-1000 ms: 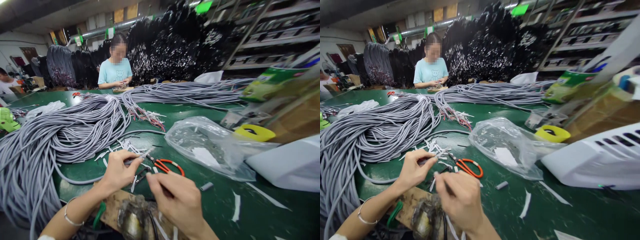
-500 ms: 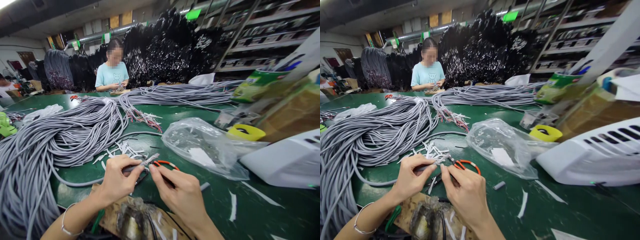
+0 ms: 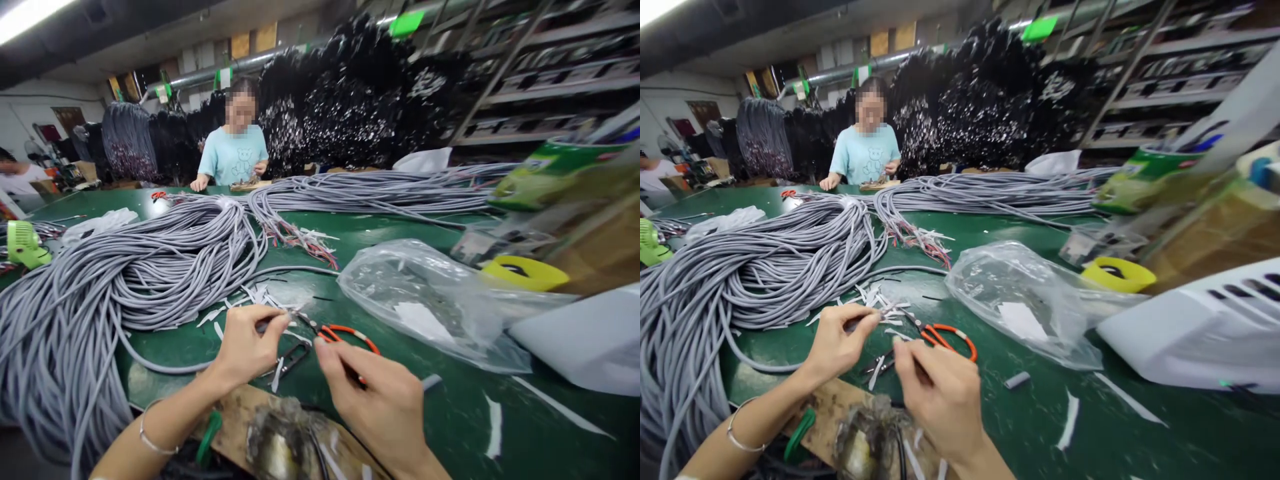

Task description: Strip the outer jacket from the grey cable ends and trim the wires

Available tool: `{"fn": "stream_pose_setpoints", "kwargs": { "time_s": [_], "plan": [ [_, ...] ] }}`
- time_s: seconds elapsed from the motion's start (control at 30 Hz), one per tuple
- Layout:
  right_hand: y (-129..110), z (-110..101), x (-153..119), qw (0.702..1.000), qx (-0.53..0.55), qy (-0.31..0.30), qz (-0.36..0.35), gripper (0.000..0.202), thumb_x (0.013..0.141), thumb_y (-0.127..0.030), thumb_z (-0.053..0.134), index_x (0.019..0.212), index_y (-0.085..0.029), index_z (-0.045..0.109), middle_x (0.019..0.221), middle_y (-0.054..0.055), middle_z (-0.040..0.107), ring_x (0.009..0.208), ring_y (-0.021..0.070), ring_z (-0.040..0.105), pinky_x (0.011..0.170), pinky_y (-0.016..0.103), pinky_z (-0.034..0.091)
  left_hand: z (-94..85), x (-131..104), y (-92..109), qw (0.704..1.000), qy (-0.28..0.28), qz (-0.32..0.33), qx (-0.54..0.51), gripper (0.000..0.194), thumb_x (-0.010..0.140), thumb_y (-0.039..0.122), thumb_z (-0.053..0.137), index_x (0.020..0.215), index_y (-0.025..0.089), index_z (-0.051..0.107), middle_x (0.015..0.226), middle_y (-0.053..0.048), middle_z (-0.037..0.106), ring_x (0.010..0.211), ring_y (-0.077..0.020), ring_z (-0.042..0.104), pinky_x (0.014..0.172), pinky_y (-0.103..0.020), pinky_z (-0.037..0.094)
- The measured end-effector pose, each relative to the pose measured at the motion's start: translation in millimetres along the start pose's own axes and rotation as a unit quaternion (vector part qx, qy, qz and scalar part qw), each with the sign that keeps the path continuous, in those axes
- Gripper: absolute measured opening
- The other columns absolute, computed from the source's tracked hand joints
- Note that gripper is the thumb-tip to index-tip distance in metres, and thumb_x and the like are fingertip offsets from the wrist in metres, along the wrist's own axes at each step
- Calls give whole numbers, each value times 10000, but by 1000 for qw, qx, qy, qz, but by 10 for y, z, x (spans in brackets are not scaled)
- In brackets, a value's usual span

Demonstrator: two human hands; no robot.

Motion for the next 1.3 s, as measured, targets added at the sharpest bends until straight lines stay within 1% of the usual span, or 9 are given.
{"fn": "stream_pose_setpoints", "kwargs": {
  "time_s": [0.07, 0.17, 0.33, 0.53, 0.63, 0.77, 0.9, 1.1, 1.3],
  "plan": [
    [96, -11, 8, 998, -28, -7, 50, 380, 846, -228, 464, 471, -166, 484, 369, -62, 363, 319, 45, 322, 383, 191, 279, -19, -18, 31, 1000, 2, 6, -23, 286, 811, 222, 454, 676, 116, 684, 515, -16, 585, 430, -86, 425, 415, -200, 294],
    [158, -6, 7, 998, -20, -24, 62, 408, 856, -251, 444, 459, -162, 476, 372, -66, 327, 318, 39, 309, 371, 179, 266, -30, -54, 68, 999, -12, 20, -42, 335, 833, 253, 424, 660, 112, 675, 490, -6, 530, 419, -77, 360, 407, -206, 262],
    [145, -2, 16, 997, 0, -21, 77, 393, 852, -245, 449, 470, -156, 485, 396, -61, 353, 331, 37, 320, 374, 165, 277, -22, -76, 99, 998, -31, 53, -24, 312, 831, 240, 442, 655, 118, 669, 501, -17, 549, 451, -90, 402, 437, -208, 307],
    [110, -19, 27, 996, 36, -33, 72, 384, 847, -205, 450, 466, -157, 468, 393, -57, 363, 343, 43, 325, 378, 171, 279, 11, -95, 122, 991, 13, 135, 19, 196, 788, 166, 500, 760, 120, 688, 549, -42, 636, 448, -102, 505, 462, -204, 389],
    [66, -20, 3, 998, 58, -33, 6, 358, 830, -174, 471, 473, -150, 487, 409, -42, 415, 366, 50, 366, 427, 182, 309, 26, -83, 91, 995, 20, 100, 22, 188, 777, 147, 508, 740, 123, 690, 615, -60, 678, 497, -119, 570, 485, -204, 420],
    [98, -23, -11, 998, 21, -25, 47, 366, 840, -195, 469, 478, -147, 485, 397, -60, 343, 338, 38, 308, 392, 181, 271, 11, -68, 70, 998, 22, 58, 7, 210, 795, 176, 501, 720, 130, 692, 688, -70, 702, 545, -132, 603, 504, -205, 432],
    [153, -18, 13, 997, 3, -36, 72, 404, 855, -228, 450, 458, -153, 453, 395, -72, 274, 321, 28, 277, 360, 172, 242, 4, -88, 103, 996, 19, 86, 19, 222, 804, 185, 495, 713, 129, 690, 637, -64, 685, 507, -123, 574, 488, -210, 415],
    [136, -35, 18, 998, 8, -14, 63, 378, 847, -202, 458, 474, -146, 486, 397, -50, 384, 341, 38, 342, 397, 171, 286, 41, -127, 121, 991, 0, 131, 39, 190, 783, 144, 506, 748, 115, 690, 590, -56, 667, 497, -120, 572, 504, -206, 426],
    [70, -59, -6, 996, 71, -51, 4, 374, 831, -169, 460, 457, -159, 452, 395, -39, 402, 363, 54, 352, 424, 199, 285, 36, -75, 48, 999, 28, 44, 16, 200, 782, 165, 510, 751, 120, 703, 682, -67, 704, 539, -127, 602, 506, -194, 426]
  ]
}}
Point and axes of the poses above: each hand's wrist, its own x-axis towards the middle knuckle, its own z-axis out of the palm, y = z × x, the point moved 1 cm from there along x, towards the middle knuckle
